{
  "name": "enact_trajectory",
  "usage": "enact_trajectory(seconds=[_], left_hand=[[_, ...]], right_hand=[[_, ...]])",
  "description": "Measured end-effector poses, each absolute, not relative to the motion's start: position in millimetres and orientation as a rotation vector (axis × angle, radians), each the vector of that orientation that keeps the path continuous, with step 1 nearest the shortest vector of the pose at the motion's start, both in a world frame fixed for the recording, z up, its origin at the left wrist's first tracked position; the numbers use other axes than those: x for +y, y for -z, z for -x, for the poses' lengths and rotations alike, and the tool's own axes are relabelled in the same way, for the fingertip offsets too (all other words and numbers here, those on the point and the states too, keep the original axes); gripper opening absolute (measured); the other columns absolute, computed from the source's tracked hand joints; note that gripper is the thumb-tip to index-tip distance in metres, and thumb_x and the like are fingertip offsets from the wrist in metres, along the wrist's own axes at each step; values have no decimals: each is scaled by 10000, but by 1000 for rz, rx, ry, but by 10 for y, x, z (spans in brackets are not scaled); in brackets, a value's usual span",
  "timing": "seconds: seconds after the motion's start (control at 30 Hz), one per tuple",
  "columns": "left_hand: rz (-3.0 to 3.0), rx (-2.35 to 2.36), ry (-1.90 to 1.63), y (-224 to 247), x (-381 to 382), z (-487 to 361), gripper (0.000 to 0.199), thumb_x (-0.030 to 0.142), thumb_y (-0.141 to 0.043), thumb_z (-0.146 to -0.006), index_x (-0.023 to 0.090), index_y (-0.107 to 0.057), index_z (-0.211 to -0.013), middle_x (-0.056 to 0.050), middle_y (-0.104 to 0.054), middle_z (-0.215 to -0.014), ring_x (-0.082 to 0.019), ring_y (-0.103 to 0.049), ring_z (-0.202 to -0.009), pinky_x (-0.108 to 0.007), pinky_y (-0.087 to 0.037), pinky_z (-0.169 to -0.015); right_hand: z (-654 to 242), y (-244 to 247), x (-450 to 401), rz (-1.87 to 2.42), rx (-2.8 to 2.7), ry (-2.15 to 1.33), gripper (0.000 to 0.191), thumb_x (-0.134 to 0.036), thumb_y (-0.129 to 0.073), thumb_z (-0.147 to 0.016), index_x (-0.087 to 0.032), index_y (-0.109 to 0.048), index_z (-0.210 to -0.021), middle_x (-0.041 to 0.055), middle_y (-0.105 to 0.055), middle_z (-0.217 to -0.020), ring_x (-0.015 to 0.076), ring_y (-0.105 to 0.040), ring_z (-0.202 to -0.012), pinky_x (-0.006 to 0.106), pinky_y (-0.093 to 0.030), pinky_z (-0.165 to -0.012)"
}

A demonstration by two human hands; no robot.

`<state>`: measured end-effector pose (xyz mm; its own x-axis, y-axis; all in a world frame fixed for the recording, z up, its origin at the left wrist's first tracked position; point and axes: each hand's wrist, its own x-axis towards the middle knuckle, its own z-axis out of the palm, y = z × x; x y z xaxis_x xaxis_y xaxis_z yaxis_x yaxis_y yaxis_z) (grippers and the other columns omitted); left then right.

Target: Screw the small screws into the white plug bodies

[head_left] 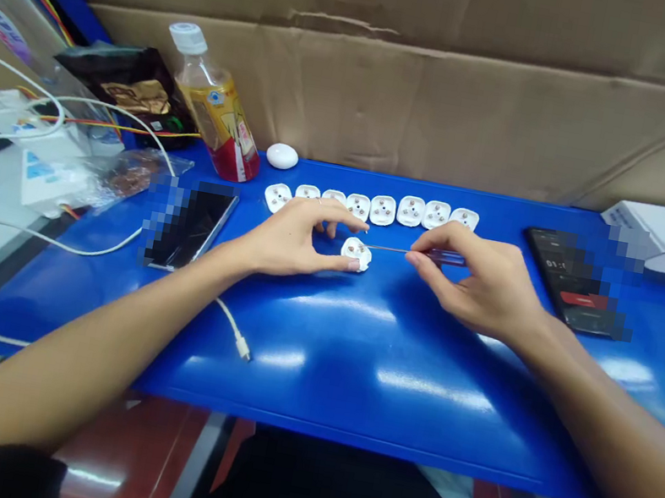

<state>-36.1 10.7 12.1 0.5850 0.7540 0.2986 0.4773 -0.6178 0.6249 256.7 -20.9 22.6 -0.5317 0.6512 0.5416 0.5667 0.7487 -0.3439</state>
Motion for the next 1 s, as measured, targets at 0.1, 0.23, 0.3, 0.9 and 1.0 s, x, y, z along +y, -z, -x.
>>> enact_trajectory(seconds=[0.1, 0.23, 0.3, 0.9, 1.0], left_hand=[[-2310, 1015, -691, -113, 107, 370, 536, 533, -885, -853, 206, -816, -1271, -77, -821, -1167, -209, -705, -916, -318, -541, -829], [-2297, 1025, -678, -105, 98, 363, 498, 507, -887, -855, 207, -826, -1248, -63, -825, -1125, -198, -698, -893, -314, -531, -825], [-2291, 1020, -684, -111, 92, 356, 491, 501, -887, -856, 207, -825, -1244, -66, -824, -1143, -197, -693, -889, -316, -530, -822], [-2120, 901, -908, -165, 105, 341, 270, 426, -823, -955, 200, -878, -1092, -91, -852, -1056, -235, -767, -972, -333, -558, -836], [-2131, 900, -909, -171, 102, 337, 237, 410, -822, -956, 199, -875, -1050, -79, -850, -1023, -216, -759, -926, -330, -557, -822]], right_hand=[[-2558, -210, -207, 917, -2296, -139, 19, -254, -682, -1015, -245, -666, -1014, 29, -790, -906, 208, -751, -748, 322, -557, -677], [-2537, -200, -209, 937, -2330, -157, 22, -265, -677, -1024, -245, -672, -1031, 32, -800, -934, 213, -763, -775, 320, -545, -684], [-2528, -199, -211, 943, -2345, -184, 24, -265, -667, -1025, -248, -677, -1039, 33, -803, -941, 221, -763, -789, 326, -545, -693], [-2536, -285, -279, 806, -2153, -47, 53, -235, -739, -975, -265, -711, -1008, -1, -812, -897, 198, -764, -735, 312, -605, -667], [-2537, -299, -290, 832, -2177, -68, 41, -244, -725, -982, -271, -710, -1008, 10, -818, -902, 212, -769, -740, 335, -620, -670]])
